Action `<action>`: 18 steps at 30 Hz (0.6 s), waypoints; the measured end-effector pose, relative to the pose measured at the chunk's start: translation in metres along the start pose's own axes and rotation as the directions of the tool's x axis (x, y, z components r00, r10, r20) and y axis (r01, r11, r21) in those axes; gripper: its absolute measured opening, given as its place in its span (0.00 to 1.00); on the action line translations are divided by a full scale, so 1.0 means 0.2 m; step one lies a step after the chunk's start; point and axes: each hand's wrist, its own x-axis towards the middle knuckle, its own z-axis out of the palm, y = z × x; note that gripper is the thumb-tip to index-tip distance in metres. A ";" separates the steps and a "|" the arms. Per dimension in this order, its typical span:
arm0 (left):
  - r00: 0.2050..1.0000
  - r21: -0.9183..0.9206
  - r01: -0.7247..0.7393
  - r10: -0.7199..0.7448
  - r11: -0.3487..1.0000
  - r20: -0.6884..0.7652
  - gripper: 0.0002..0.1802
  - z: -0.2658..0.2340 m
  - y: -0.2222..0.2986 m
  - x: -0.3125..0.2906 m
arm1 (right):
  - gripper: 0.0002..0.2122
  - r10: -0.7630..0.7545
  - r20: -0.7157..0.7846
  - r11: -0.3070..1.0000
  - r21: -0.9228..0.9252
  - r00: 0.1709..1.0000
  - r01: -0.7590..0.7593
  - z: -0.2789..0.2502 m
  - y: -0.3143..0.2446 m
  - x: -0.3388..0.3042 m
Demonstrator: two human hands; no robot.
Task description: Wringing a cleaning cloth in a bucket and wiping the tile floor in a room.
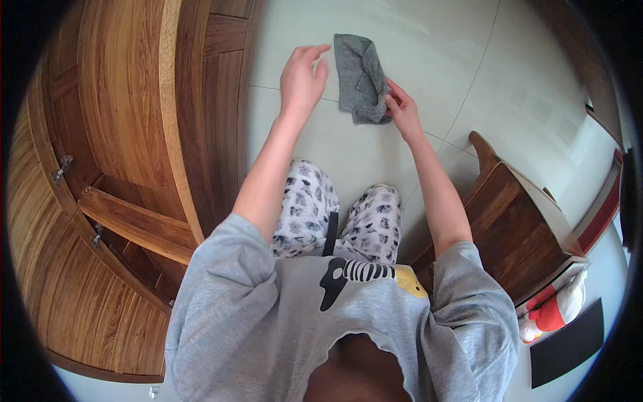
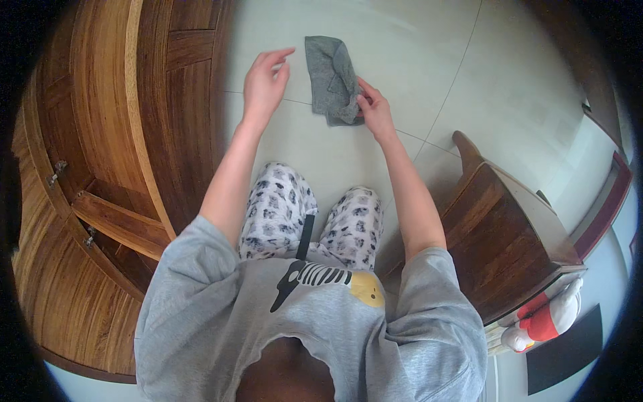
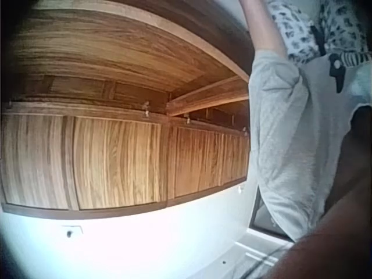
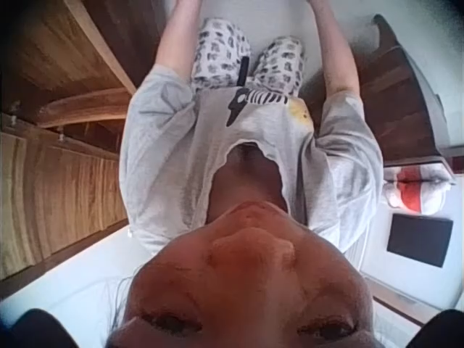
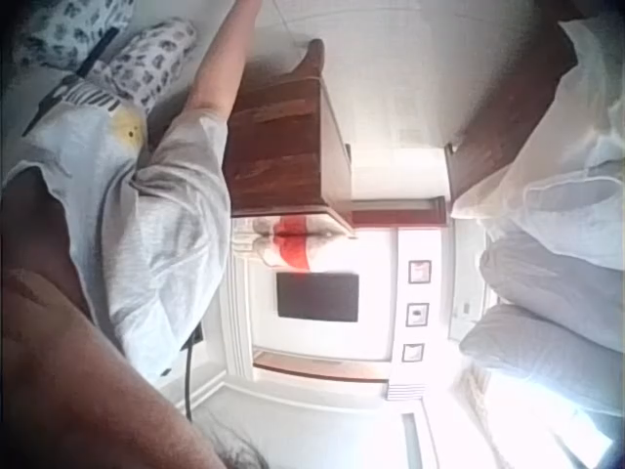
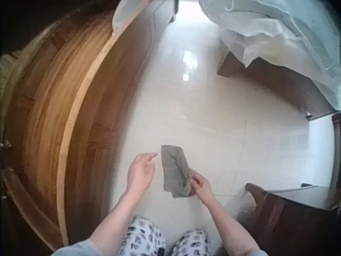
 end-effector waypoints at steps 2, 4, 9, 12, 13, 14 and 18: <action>1.000 -0.032 0.024 -0.024 0.999 0.006 0.16 -0.09 0.04 -0.12 | 0.21 -0.135 -0.057 0.984 -0.121 0.989 0.128 0.01 0.02 0.01; 0.998 -0.067 0.055 -0.055 0.996 0.007 0.16 -0.22 0.12 -0.28 | 0.22 -0.267 -0.082 0.941 -0.238 0.960 0.242 0.05 0.02 -0.01; 0.994 0.078 -0.110 0.109 0.991 0.011 0.19 -0.60 0.43 -0.53 | 0.25 -0.350 0.292 0.225 -0.896 0.890 0.382 0.16 -0.17 -0.12; 0.955 0.273 -0.289 0.297 0.917 0.014 0.22 -0.80 0.49 -0.55 | 0.28 -0.561 0.307 0.083 -0.903 0.769 0.421 0.18 -0.11 -0.08; 0.936 0.385 -0.331 0.352 0.861 0.016 0.23 -0.88 0.51 -0.55 | 0.28 -0.559 0.312 0.089 -0.898 0.768 0.430 0.20 -0.13 -0.06; 0.915 0.463 -0.347 0.402 0.816 -0.022 0.24 -0.94 0.50 -0.53 | 0.30 -0.575 0.373 0.109 -0.847 0.728 0.521 0.22 -0.16 -0.03; 0.847 0.678 -0.330 0.523 0.657 -0.096 0.24 -1.07 0.39 -0.36 | 0.31 -0.450 0.640 -0.038 -0.710 0.622 0.703 0.19 -0.06 0.09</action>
